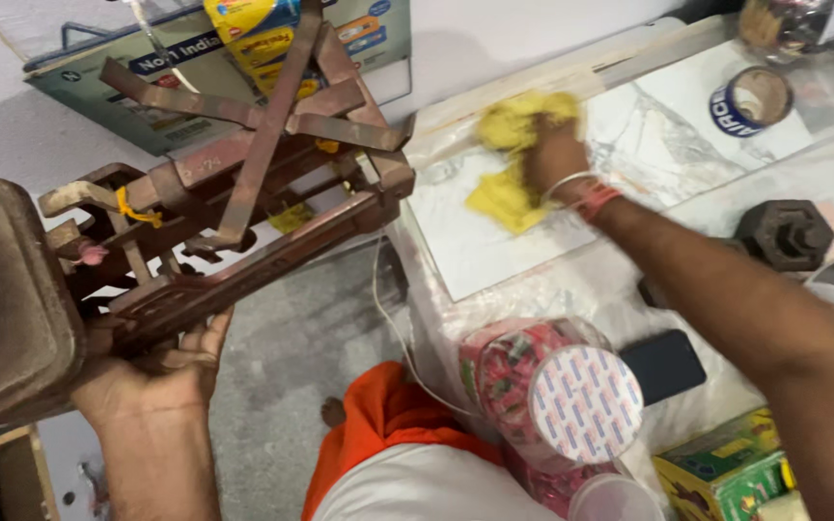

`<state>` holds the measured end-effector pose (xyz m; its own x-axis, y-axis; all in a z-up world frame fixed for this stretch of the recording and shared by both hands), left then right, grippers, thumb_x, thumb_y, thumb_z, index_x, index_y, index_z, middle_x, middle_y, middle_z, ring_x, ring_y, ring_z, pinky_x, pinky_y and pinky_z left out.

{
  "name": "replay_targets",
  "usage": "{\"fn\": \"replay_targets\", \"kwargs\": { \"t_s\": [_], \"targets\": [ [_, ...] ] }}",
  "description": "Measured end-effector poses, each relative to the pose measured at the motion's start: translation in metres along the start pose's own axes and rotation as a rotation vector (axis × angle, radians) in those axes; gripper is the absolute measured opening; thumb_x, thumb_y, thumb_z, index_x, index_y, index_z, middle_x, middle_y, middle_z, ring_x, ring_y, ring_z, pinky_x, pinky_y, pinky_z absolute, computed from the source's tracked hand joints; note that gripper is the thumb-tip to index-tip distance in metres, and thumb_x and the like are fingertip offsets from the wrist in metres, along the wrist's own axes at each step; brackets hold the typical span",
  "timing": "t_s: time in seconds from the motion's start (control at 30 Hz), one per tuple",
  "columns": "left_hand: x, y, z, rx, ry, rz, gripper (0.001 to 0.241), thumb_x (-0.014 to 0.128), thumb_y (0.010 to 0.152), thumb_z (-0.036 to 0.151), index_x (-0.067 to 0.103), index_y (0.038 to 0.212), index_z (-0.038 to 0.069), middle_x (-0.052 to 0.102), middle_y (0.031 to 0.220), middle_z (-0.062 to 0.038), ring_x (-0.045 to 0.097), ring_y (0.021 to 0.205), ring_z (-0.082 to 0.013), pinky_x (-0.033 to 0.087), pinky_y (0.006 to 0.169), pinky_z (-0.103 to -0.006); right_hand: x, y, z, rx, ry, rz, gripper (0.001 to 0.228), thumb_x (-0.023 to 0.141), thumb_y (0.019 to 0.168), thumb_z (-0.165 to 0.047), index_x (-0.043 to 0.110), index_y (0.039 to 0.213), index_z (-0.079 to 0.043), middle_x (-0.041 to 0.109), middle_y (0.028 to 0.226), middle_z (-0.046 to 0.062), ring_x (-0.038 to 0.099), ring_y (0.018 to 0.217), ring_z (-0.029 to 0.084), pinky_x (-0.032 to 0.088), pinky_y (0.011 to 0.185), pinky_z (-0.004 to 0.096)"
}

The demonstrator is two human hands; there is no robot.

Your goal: The person wipes a countertop with a yellow cloth, then cleans a metal bowl and a mechanical balance scale. The person moves items aside to reach the work areas and wipes different parts of the objects.

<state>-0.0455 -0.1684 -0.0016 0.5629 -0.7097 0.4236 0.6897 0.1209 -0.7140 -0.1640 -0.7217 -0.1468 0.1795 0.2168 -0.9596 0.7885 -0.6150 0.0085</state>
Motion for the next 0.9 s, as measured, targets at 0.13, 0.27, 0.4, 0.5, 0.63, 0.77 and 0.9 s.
{"fn": "replay_targets", "kwargs": {
  "t_s": [0.13, 0.27, 0.4, 0.5, 0.63, 0.77, 0.9],
  "targets": [
    [0.010, -0.001, -0.004, -0.032, -0.010, -0.071, 0.052, 0.053, 0.095, 0.042, 0.055, 0.132, 0.006, 0.064, 0.127, -0.020, 0.070, 0.120, -0.0394, 0.050, 0.095, -0.0704, 0.018, -0.023, -0.071, -0.291, 0.164, -0.126, 0.057, 0.070, 0.085, -0.013, 0.056, 0.140, -0.010, 0.057, 0.125, 0.039, 0.065, 0.096, 0.053, 0.055, 0.084, 0.056],
    [0.010, -0.005, 0.000, -0.033, 0.059, -0.036, 0.057, 0.054, 0.092, 0.047, 0.058, 0.127, 0.002, 0.067, 0.123, -0.021, 0.068, 0.120, -0.0393, 0.051, 0.098, -0.0683, -0.009, -0.004, -0.047, -0.359, 0.231, -0.072, 0.054, 0.067, 0.078, -0.005, 0.067, 0.132, -0.007, 0.068, 0.104, 0.034, 0.067, 0.095, 0.049, 0.055, 0.087, 0.053],
    [0.000, -0.001, 0.003, -0.019, 0.011, 0.033, 0.048, 0.051, 0.095, 0.038, 0.056, 0.128, 0.002, 0.065, 0.125, -0.023, 0.066, 0.122, -0.0388, 0.051, 0.096, -0.0703, -0.077, 0.049, 0.086, -0.147, -0.054, 0.093, 0.062, 0.078, 0.070, -0.007, 0.067, 0.131, -0.003, 0.069, 0.111, 0.032, 0.066, 0.101, 0.049, 0.054, 0.085, 0.053],
    [-0.005, 0.004, 0.009, 0.008, 0.058, -0.006, 0.056, 0.051, 0.091, 0.043, 0.056, 0.132, 0.004, 0.063, 0.130, -0.022, 0.064, 0.125, -0.0383, 0.050, 0.100, -0.0697, -0.105, 0.072, 0.183, 0.076, -0.436, 0.137, 0.044, 0.077, 0.080, -0.019, 0.075, 0.123, -0.010, 0.072, 0.107, 0.026, 0.068, 0.097, 0.047, 0.055, 0.081, 0.053],
    [-0.016, 0.015, 0.009, 0.022, 0.011, -0.074, 0.057, 0.053, 0.095, 0.043, 0.056, 0.139, 0.006, 0.058, 0.138, -0.019, 0.061, 0.128, -0.0376, 0.046, 0.101, -0.0694, -0.063, 0.105, 0.202, 0.032, -0.676, -0.214, 0.031, 0.065, 0.089, -0.030, 0.081, 0.110, -0.013, 0.077, 0.105, 0.018, 0.073, 0.095, 0.039, 0.058, 0.080, 0.052],
    [-0.042, 0.046, 0.013, -0.046, 0.039, -0.082, 0.049, 0.051, 0.098, 0.034, 0.063, 0.139, 0.011, 0.063, 0.137, -0.015, 0.063, 0.127, -0.0369, 0.046, 0.102, -0.0661, 0.016, 0.093, 0.093, -0.286, -0.679, -0.226, 0.034, 0.051, 0.103, -0.037, 0.080, 0.108, -0.019, 0.077, 0.106, 0.016, 0.072, 0.097, 0.040, 0.054, 0.087, 0.056],
    [-0.075, 0.091, 0.016, -0.127, 0.036, 0.072, 0.049, 0.044, 0.100, 0.037, 0.063, 0.137, 0.010, 0.067, 0.131, -0.012, 0.066, 0.122, -0.0334, 0.049, 0.103, -0.0626, 0.036, 0.047, 0.001, -0.351, -0.054, -0.120, 0.035, 0.074, 0.082, -0.034, 0.073, 0.092, 0.000, 0.071, 0.098, 0.027, 0.065, 0.102, 0.045, 0.054, 0.088, 0.052]
  ]
}}
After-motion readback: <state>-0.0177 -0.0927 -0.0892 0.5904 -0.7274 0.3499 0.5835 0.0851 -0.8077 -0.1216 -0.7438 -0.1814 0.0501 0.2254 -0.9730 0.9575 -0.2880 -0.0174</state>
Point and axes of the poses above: each hand's wrist, its own y-axis towards the middle knuckle, its own x-axis out of the palm, z = x × y, the point moved 8 cm from there along y, towards the middle knuckle
